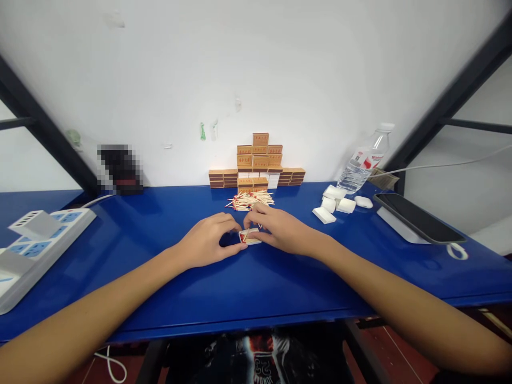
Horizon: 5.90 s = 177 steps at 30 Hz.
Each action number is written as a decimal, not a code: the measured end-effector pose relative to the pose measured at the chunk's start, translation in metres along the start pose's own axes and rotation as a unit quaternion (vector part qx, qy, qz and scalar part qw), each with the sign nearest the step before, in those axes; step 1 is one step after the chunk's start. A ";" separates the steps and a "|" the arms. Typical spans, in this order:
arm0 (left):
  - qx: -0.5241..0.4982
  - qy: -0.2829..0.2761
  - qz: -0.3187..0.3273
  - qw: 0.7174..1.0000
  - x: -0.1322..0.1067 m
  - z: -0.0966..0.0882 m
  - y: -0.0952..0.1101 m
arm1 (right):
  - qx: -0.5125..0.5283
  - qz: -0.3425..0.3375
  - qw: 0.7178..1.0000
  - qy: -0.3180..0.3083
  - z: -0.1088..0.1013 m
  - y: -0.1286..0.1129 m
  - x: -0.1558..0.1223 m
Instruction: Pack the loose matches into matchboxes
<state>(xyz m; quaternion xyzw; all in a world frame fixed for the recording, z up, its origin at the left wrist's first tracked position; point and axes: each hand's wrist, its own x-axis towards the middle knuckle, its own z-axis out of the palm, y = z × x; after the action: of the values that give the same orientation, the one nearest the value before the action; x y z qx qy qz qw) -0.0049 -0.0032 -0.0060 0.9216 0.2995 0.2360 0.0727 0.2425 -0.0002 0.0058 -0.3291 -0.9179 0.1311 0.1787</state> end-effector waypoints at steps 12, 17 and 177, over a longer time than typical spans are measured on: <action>-0.001 -0.005 0.004 1.000 0.000 0.001 -0.001 | -0.005 -0.020 1.000 -0.002 -0.001 0.000 0.000; -0.002 -0.003 0.002 1.000 0.000 0.000 0.000 | -0.005 0.004 1.000 -0.003 0.001 0.001 0.000; 0.012 0.020 -0.017 1.000 0.002 -0.001 -0.004 | -0.015 0.075 0.997 0.012 -0.019 0.044 -0.004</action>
<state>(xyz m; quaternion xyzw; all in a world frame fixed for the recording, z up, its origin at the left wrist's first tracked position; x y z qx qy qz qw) -0.0066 0.0011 -0.0055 0.9122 0.3195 0.2495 0.0596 0.2779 0.0328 0.0061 -0.4015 -0.8902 0.1268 0.1741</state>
